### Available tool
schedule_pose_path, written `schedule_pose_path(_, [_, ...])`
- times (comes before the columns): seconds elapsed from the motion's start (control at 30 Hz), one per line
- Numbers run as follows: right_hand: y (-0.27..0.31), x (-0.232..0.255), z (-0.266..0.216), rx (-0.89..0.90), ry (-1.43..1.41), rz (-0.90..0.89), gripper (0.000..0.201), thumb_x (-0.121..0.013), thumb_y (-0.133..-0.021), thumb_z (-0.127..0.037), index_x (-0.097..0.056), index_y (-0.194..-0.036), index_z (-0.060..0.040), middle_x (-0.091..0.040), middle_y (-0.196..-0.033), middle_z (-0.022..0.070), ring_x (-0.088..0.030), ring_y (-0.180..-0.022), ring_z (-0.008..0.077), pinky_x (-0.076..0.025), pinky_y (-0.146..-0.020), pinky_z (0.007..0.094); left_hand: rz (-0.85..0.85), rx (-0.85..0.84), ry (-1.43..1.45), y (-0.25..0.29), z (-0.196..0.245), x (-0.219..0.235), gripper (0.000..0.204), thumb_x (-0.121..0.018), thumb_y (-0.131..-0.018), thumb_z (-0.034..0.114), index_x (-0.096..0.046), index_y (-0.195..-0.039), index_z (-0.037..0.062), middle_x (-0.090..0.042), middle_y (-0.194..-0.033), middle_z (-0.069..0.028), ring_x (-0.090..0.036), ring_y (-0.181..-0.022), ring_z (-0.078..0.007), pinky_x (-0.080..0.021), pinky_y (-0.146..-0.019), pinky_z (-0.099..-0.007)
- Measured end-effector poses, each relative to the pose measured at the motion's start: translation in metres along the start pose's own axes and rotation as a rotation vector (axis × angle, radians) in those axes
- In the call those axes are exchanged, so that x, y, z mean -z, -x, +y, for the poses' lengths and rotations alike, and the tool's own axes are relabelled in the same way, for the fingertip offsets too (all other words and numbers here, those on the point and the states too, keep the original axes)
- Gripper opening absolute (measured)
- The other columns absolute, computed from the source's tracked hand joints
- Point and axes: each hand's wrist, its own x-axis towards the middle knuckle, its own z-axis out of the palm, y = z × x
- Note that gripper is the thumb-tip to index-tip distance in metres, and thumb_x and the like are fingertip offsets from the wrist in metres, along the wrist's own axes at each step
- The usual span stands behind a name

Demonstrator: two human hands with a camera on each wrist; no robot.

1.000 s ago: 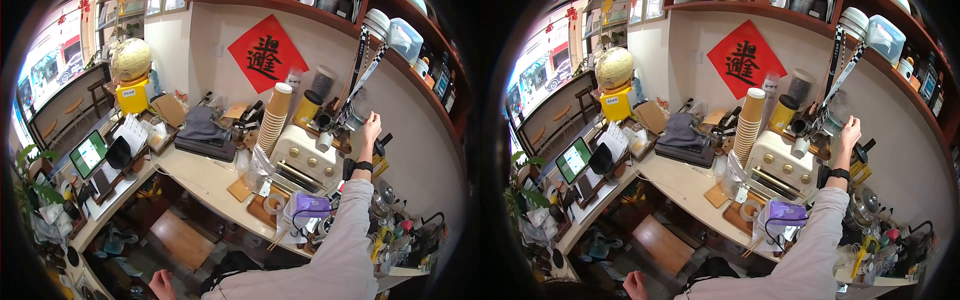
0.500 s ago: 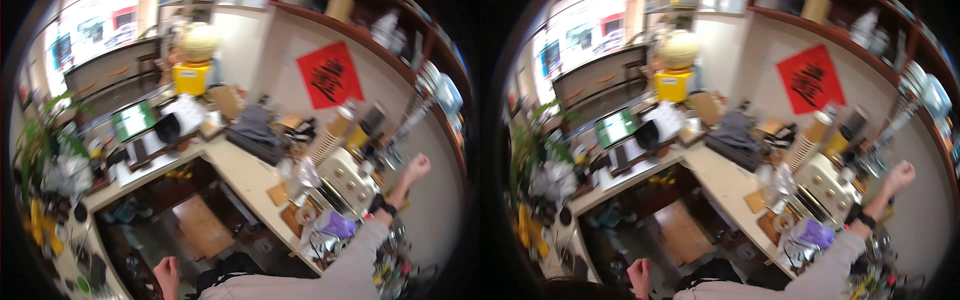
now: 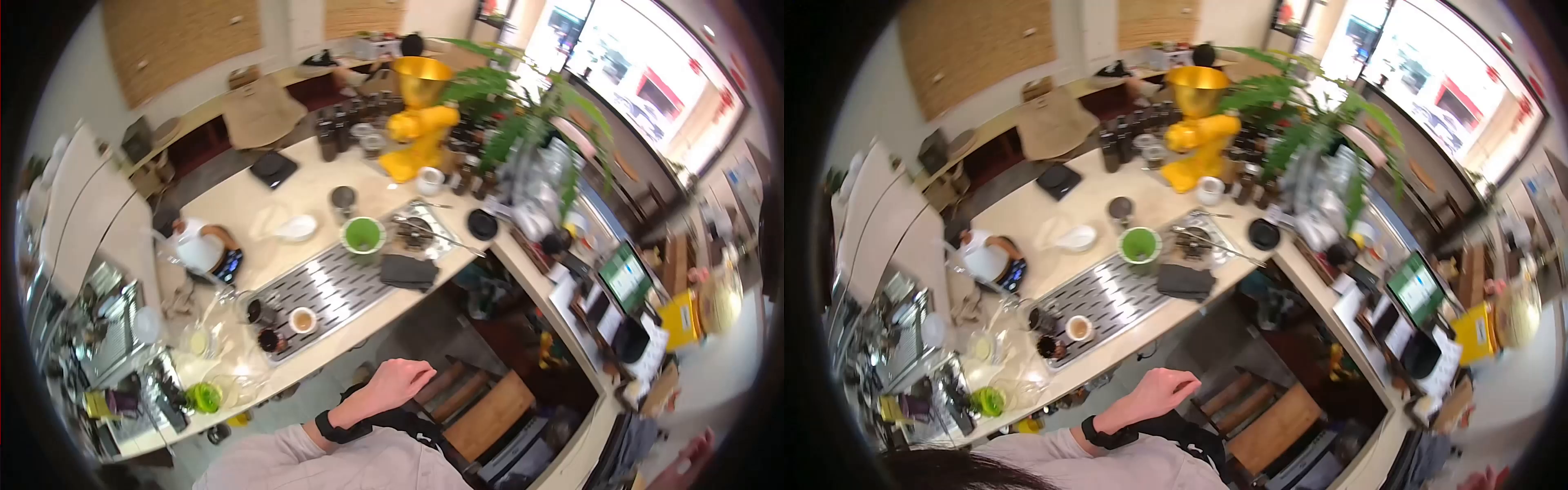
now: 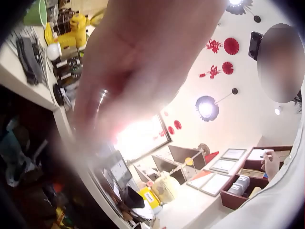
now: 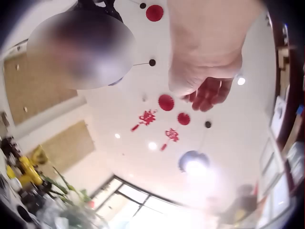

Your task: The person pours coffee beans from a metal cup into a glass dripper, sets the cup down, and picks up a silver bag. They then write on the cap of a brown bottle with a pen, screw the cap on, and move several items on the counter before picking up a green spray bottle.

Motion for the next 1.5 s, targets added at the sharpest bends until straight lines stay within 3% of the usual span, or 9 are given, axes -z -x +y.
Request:
schedule_pose_path(0.03, [-0.002,-0.042,0.067,0.005,0.044,-0.143,0.028,-0.059,-0.099,-0.010,-0.062,-0.126,-0.0028,-0.067,-0.102,0.0107,-0.063,-0.090,0.0195,-0.051,-0.082,0.0322,0.047,0.028,-0.010,0.005,-0.008,0.013,0.019,-0.065,-0.095,0.021,-0.072,-0.094,0.0034,-0.069,-0.078,-0.0161,-0.067,-0.072,-0.0366,-0.053,-0.063,-0.0417])
schedule_pose_path(0.13, [0.001,-0.136,-0.152,0.144,-0.071,-0.509,0.026,-0.059,-0.099,-0.006,-0.060,-0.125,-0.0010,-0.061,-0.091,0.0072,-0.055,-0.078,0.0164,-0.046,-0.075,0.0331,0.202,0.147,-0.027,0.027,-0.023,0.050,0.017,-0.066,-0.094,0.019,-0.073,-0.097,0.0034,-0.072,-0.080,-0.0145,-0.069,-0.070,-0.0323,-0.055,-0.063,-0.0392])
schedule_pose_path(0.5, [0.104,-0.359,-0.358,0.725,-0.573,-1.514,0.034,-0.072,-0.089,-0.017,-0.063,-0.120,-0.0065,-0.067,-0.101,0.0190,-0.067,-0.092,0.0358,-0.055,-0.082,0.0436,0.629,0.451,-0.061,0.091,-0.043,0.085,0.015,-0.067,-0.094,0.019,-0.072,-0.091,0.0042,-0.068,-0.071,-0.0147,-0.066,-0.063,-0.0339,-0.051,-0.059,-0.0417])
schedule_pose_path(0.73, [0.165,-0.474,-0.380,0.972,-0.570,-1.461,0.036,-0.076,-0.085,-0.018,-0.064,-0.116,-0.0061,-0.067,-0.100,0.0210,-0.065,-0.095,0.0412,-0.053,-0.085,0.0477,0.833,0.586,-0.142,0.070,-0.046,0.086,0.014,-0.069,-0.093,0.018,-0.072,-0.092,0.0045,-0.071,-0.074,-0.0121,-0.069,-0.065,-0.0321,-0.054,-0.060,-0.0410])
schedule_pose_path(0.83, [0.183,-0.528,-0.361,1.111,-0.525,-1.472,0.041,-0.079,-0.081,-0.019,-0.064,-0.117,-0.0070,-0.064,-0.105,0.0212,-0.063,-0.100,0.0419,-0.053,-0.087,0.0485,0.911,0.847,-0.184,0.050,-0.047,0.080,0.016,-0.070,-0.093,0.016,-0.071,-0.097,0.0002,-0.074,-0.083,-0.0126,-0.073,-0.071,-0.0274,-0.056,-0.063,-0.0379])
schedule_pose_path(0.97, [0.187,-0.574,-0.333,1.241,-0.602,-1.512,0.050,-0.082,-0.078,-0.020,-0.061,-0.122,-0.0093,-0.059,-0.113,0.0218,-0.060,-0.106,0.0422,-0.051,-0.091,0.0484,1.032,1.067,-0.311,0.030,-0.072,0.056,0.037,-0.077,-0.086,0.018,-0.061,-0.114,0.0011,-0.068,-0.102,-0.0185,-0.069,-0.088,-0.0401,-0.055,-0.074,-0.0484])
schedule_pose_path(1.13, [0.196,-0.583,-0.334,1.369,-0.734,-1.503,0.056,-0.083,-0.078,-0.020,-0.058,-0.126,-0.0096,-0.055,-0.110,0.0207,-0.059,-0.104,0.0413,-0.052,-0.091,0.0474,1.138,1.118,-0.208,0.016,-0.111,0.029,0.077,-0.085,-0.077,0.019,-0.043,-0.139,0.0012,-0.054,-0.124,-0.0219,-0.060,-0.109,-0.0438,-0.053,-0.087,-0.0499])
schedule_pose_path(1.23, [0.201,-0.584,-0.342,1.444,-0.857,-1.550,0.055,-0.082,-0.078,-0.022,-0.060,-0.127,-0.0098,-0.055,-0.108,0.0189,-0.059,-0.099,0.0392,-0.052,-0.087,0.0462,1.235,1.072,-0.339,0.012,-0.125,0.026,0.080,-0.087,-0.074,0.019,-0.045,-0.140,0.0009,-0.057,-0.120,-0.0182,-0.065,-0.093,-0.0340,-0.054,-0.079,-0.0425])
schedule_pose_path(1.5, [0.234,-0.561,-0.387,1.699,-0.868,-1.511,0.051,-0.078,-0.083,-0.025,-0.058,-0.129,-0.0155,-0.054,-0.109,0.0165,-0.060,-0.102,0.0342,-0.053,-0.084,0.0430,1.277,0.995,-0.335,0.011,-0.146,0.031,0.080,-0.089,-0.069,0.012,-0.048,-0.138,0.0027,-0.058,-0.120,-0.0183,-0.058,-0.114,-0.0392,-0.050,-0.095,-0.0449])
